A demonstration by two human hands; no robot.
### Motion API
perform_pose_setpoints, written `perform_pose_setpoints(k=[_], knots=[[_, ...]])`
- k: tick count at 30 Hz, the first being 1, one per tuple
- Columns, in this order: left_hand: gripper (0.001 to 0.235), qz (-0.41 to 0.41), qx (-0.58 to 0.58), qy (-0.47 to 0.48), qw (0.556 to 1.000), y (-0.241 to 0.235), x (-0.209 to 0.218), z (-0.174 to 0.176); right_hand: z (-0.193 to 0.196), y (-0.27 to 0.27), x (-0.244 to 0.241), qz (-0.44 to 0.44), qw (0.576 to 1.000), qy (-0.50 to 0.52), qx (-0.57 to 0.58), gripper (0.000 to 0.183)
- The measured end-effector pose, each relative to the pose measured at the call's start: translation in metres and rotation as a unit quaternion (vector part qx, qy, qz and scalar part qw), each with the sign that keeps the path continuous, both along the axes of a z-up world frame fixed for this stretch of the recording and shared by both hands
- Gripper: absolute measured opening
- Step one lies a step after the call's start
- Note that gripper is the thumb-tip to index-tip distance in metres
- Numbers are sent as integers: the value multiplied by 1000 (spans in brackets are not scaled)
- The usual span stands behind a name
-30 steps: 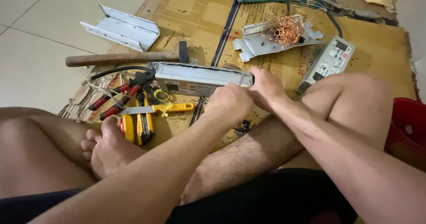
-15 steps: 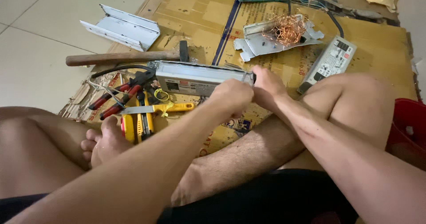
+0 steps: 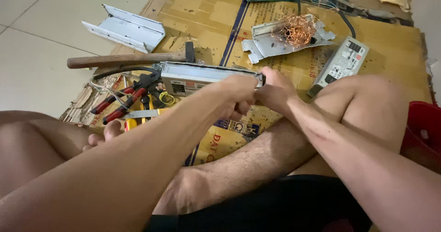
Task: The person uses a utility knife to pry open the casing of a metal electronic device, likely a power supply unit. They remove the outer shell and then scrape off white adhesive residue from the metal surface using the knife blade.
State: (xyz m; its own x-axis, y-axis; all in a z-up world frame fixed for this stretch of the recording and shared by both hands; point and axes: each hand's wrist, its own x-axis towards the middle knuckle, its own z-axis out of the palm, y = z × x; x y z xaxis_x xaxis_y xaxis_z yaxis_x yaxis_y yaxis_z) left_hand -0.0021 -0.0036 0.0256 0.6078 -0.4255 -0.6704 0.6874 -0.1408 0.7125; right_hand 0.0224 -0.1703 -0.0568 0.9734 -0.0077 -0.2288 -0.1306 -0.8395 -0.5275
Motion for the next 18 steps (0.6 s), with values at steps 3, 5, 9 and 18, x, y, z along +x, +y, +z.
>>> perform_pose_setpoints(k=[3,5,9,18], knots=[[29,-82,154,-163,971,-4,-11,0,-29,-11,19,18,998,0,-60,68],[41,-194,368,-389,822,-7,-19,-1,-33,-15,20,28,999,-13,-35,71],[40,-73,268,-181,943,-17,5,-23,-16,-9,17,18,1000,-25,-4,62],[29,4,37,-21,999,-8,-5,-4,17,4,-7,24,999,-1,-33,49]])
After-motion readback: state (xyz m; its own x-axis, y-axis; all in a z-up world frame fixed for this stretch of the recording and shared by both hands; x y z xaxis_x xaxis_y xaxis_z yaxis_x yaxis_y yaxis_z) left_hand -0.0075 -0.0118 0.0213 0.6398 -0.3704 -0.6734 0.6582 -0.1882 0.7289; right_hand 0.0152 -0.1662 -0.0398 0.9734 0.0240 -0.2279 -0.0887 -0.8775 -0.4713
